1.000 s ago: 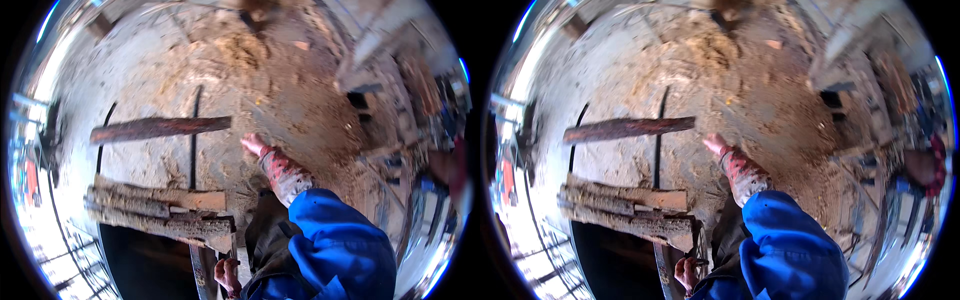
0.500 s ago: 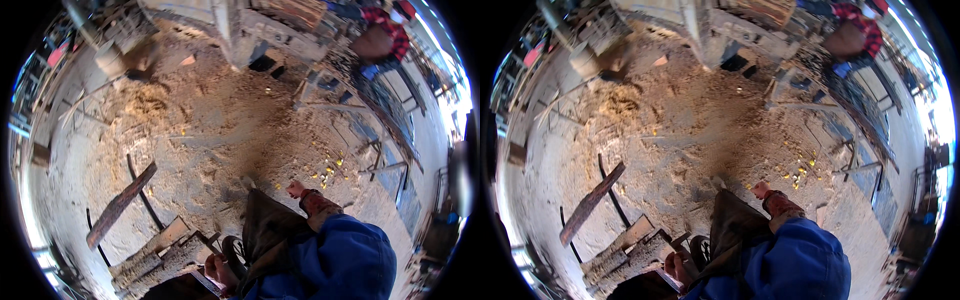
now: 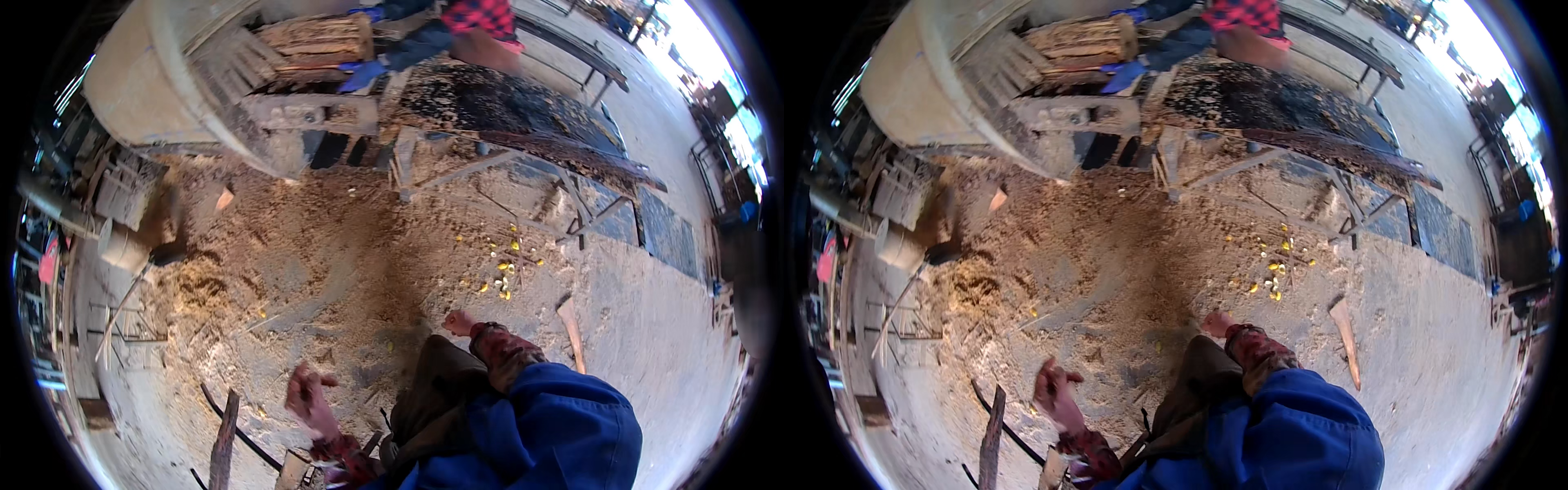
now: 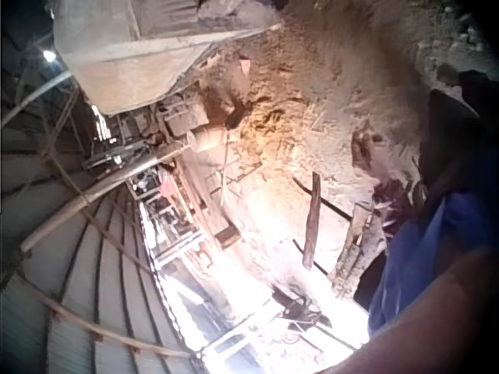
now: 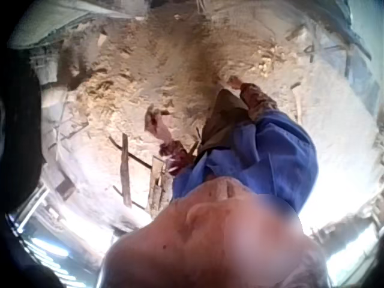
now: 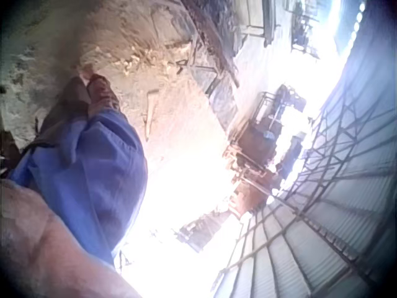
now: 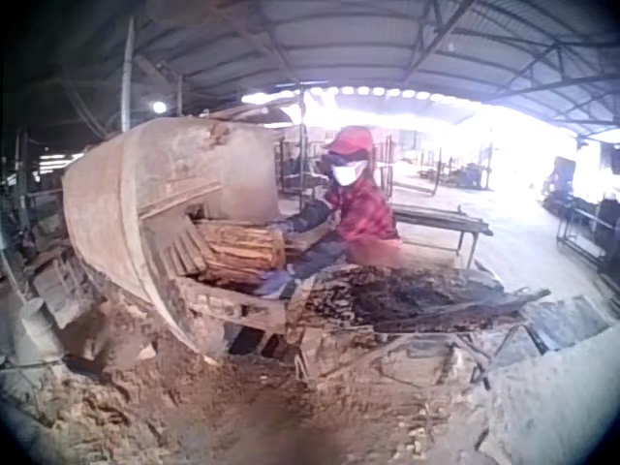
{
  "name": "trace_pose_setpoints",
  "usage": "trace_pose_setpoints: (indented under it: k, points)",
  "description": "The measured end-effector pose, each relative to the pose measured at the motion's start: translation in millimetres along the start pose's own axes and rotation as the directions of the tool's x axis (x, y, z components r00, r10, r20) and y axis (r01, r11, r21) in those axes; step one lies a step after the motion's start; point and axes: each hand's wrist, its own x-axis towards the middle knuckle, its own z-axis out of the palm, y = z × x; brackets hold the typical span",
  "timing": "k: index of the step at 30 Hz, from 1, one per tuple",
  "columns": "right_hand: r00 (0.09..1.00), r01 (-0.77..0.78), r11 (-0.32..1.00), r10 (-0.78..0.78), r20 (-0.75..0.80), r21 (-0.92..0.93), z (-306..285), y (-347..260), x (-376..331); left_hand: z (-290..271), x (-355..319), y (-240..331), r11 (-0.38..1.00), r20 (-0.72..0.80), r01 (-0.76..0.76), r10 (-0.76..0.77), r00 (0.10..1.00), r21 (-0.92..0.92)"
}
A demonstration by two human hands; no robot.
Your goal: The person picks up pieces of wood from a pile of sawdust and places them into a wheelbarrow. They handle the wood by hand, lifting and arranging the pieces inside the container.
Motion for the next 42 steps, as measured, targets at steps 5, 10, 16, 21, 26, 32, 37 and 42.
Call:
trace_pose_setpoints:
  k: [5, 10, 16, 21, 26, 32, 37, 42]
  points:
    - [0.993, -0.115, 0.992, 0.116, -0.031, 0.043, -62.8, 35.9, 7.9, 59.5, 81.8, 106.2, 0.809, 0.069, -0.524, 0.558, 0.827, -0.267]
    - [0.961, -0.257, 0.952, 0.27, -0.058, 0.167, -98.9, 78.3, -7.6, 86.8, 105.8, 245.8, 0.587, 0.037, -0.771, 0.8, 0.598, -0.247]
    - [0.9, -0.395, 0.871, 0.43, -0.063, 0.292, -110.2, 81.8, -46.0, 81.3, 126.6, 327.6, 0.114, 0.057, -0.937, 0.993, 0.1, -0.33]
    - [0.832, -0.472, 0.75, 0.553, -0.045, 0.463, -96.6, 125.6, -86.8, 94.8, 152.0, 328.8, -0.019, 0.006, -0.94, 1.0, -0.022, -0.34]
    - [0.851, -0.44, 0.714, 0.524, 0.0, 0.545, -87.6, 107.2, -81.7, 90.1, 147.1, 335.4, -0.034, 0.052, -0.944, 0.997, -0.054, -0.329]
    - [0.848, -0.336, 0.683, 0.52, -0.108, 0.649, -102.3, 95.8, -85.8, 142.8, 160.2, 328.2, -0.012, 0.093, -0.896, 0.994, -0.059, -0.445]
    - [0.869, -0.262, 0.673, 0.477, -0.134, 0.691, -126.1, 100.7, -83.5, 192.5, 145.3, 344.0, -0.043, 0.113, -0.865, 0.987, -0.114, -0.5]
    - [0.84, -0.325, 0.637, 0.533, -0.095, 0.699, -159.2, 142.0, -87.3, 252.6, 117.1, 361.1, -0.071, 0.137, -0.846, 0.976, -0.167, -0.528]
